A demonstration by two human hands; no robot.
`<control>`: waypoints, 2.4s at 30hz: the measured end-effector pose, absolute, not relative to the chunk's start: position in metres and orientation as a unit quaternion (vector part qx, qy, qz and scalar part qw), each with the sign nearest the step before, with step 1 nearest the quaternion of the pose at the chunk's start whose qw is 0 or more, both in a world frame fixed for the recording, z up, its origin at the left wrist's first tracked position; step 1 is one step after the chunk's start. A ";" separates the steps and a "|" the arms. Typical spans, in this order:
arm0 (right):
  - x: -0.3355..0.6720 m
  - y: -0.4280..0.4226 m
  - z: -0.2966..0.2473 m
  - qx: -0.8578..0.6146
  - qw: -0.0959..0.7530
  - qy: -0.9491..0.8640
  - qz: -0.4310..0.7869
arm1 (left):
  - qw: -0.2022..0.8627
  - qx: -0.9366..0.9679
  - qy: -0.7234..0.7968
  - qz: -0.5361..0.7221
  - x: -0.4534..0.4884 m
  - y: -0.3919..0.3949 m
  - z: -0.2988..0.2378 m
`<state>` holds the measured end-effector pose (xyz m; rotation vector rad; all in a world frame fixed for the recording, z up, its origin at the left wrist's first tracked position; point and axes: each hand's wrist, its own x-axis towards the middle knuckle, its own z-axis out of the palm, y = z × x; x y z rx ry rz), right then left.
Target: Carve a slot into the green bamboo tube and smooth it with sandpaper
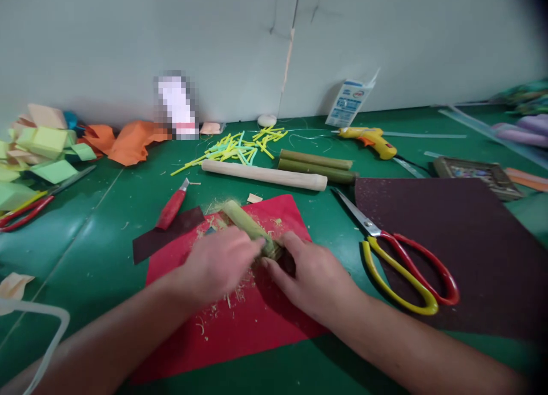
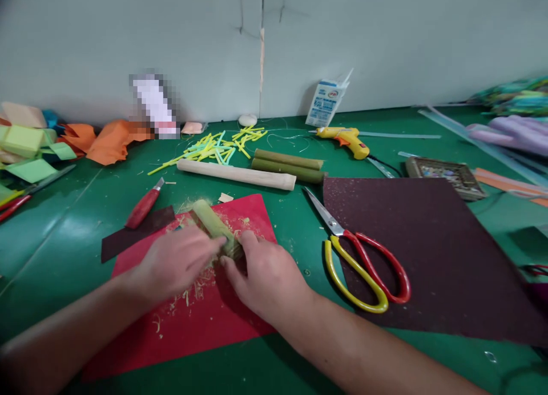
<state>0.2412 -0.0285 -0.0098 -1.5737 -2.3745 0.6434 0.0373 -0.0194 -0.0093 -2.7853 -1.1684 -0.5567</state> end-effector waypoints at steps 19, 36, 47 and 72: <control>0.240 -0.027 -0.007 -0.543 0.106 -0.802 0.225 | 0.048 -0.860 -0.458 -0.220 0.027 -0.009 -0.011; 0.241 -0.027 -0.008 -0.534 0.117 -0.810 0.212 | 0.053 -0.851 -0.479 -0.212 0.022 -0.006 -0.009; 0.241 -0.026 -0.006 -0.529 0.101 -0.811 0.228 | 0.040 -0.895 -0.408 -0.178 0.029 -0.014 -0.013; 0.242 -0.025 -0.006 -0.518 0.116 -0.815 0.231 | -0.419 -0.536 -0.564 -0.469 0.011 0.007 -0.009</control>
